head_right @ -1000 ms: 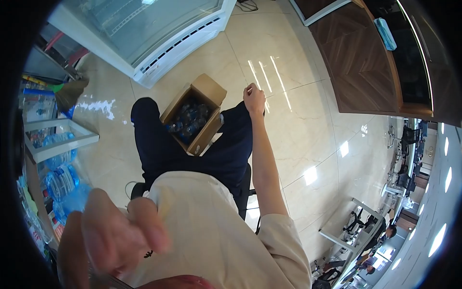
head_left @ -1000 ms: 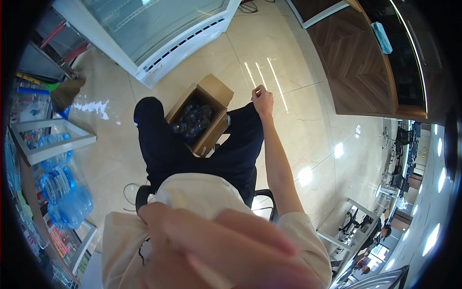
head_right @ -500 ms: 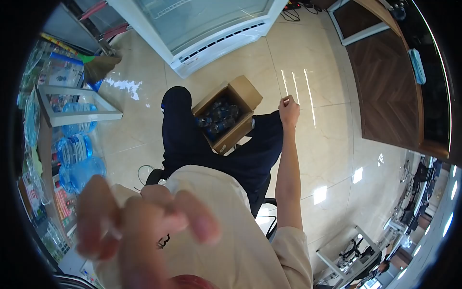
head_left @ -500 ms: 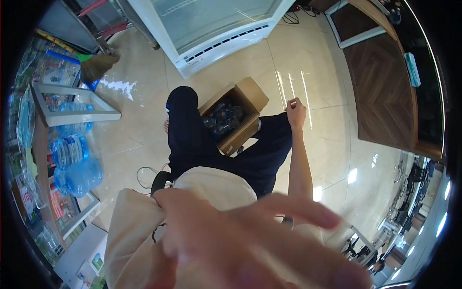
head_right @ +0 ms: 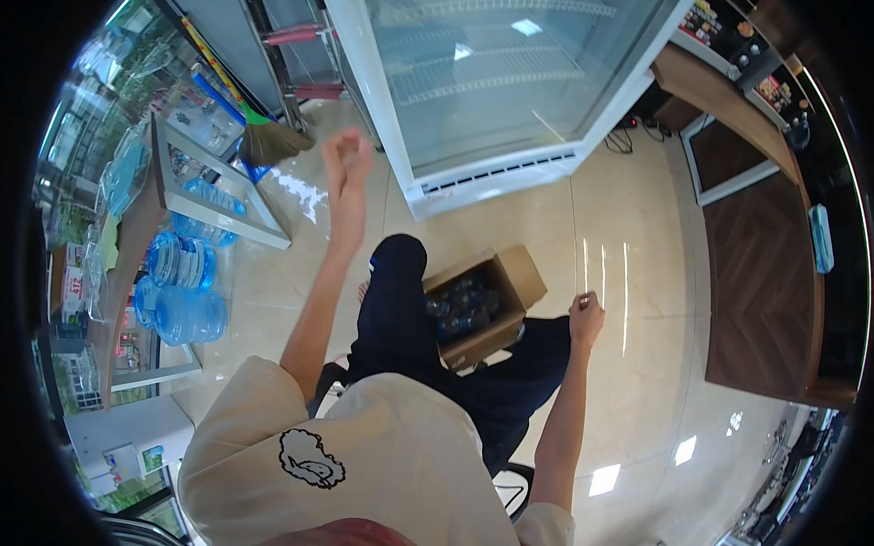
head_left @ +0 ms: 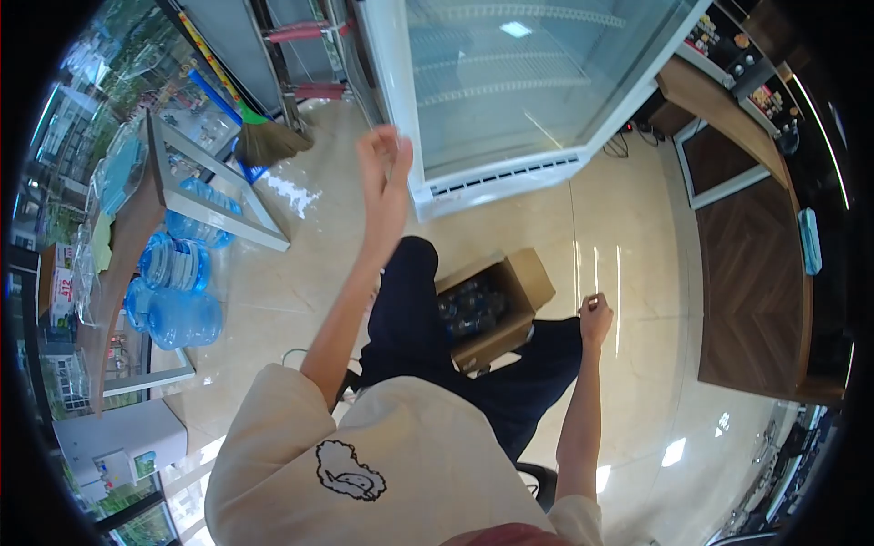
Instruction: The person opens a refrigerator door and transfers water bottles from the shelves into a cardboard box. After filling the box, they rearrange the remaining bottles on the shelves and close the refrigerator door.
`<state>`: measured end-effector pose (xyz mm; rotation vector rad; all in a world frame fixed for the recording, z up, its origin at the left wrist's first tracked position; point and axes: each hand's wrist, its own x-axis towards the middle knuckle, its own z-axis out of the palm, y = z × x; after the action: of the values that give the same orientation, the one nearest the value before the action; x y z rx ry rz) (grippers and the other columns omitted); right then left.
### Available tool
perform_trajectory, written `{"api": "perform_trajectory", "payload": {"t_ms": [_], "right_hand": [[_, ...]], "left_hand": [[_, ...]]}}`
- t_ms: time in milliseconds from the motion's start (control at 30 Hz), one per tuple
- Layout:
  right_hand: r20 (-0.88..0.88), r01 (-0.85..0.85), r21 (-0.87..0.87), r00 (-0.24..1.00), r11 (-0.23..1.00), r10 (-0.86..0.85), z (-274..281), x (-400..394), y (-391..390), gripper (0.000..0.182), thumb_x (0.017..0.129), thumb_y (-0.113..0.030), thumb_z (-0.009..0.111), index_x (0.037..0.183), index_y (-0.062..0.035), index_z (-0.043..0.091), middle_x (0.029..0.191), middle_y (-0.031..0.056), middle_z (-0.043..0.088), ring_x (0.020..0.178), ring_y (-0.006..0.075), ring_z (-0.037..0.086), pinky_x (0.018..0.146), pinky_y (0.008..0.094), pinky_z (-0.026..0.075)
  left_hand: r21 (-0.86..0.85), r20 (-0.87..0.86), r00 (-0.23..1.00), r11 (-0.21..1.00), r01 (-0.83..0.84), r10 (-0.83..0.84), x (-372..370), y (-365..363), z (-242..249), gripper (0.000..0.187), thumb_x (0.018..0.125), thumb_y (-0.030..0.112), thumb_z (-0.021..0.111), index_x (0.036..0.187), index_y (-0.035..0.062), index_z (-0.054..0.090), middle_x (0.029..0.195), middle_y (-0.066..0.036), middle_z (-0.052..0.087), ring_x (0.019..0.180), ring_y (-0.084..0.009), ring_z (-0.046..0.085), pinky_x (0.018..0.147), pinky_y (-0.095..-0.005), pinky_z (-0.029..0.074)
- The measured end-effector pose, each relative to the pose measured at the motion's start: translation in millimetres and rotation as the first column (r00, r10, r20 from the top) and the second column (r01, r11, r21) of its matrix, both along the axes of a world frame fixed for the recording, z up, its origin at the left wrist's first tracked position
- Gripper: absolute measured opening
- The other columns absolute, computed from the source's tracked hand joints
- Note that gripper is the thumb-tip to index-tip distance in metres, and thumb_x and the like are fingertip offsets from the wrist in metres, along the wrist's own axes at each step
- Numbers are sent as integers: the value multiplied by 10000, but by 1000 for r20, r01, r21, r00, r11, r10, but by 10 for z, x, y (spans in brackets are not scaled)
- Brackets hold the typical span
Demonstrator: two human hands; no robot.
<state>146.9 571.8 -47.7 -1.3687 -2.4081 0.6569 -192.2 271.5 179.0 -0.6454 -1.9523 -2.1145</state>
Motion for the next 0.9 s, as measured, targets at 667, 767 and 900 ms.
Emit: {"api": "perform_trajectory", "payload": {"t_ms": [667,767,900], "right_hand": [[-89,9,12,996,1000,-7,-44,26,-1,125,932,-139,662,859,-38,666,672,145,721,638,292,728,648,400,565],[-95,21,2,995,1000,-20,-38,64,13,129,933,-145,659,862,-38,671,675,143,722,647,292,732,652,399,566],[-114,50,-9,992,999,-51,-31,89,-45,128,926,-157,663,870,-41,669,698,147,727,669,312,731,662,419,569]], "left_hand": [[-69,-802,465,715,-696,375,-1834,401,1492,652,853,512,812,1065,-56,575,997,-176,555,927,-255,592,790,-370,484],[-26,-707,604,840,-542,368,-1779,428,1495,599,853,503,816,995,-37,599,851,-126,611,803,-224,602,736,-353,486],[-2,-634,678,876,-482,372,-1765,444,1463,550,846,490,830,963,-4,617,725,-59,643,649,-192,573,666,-325,474]]}}
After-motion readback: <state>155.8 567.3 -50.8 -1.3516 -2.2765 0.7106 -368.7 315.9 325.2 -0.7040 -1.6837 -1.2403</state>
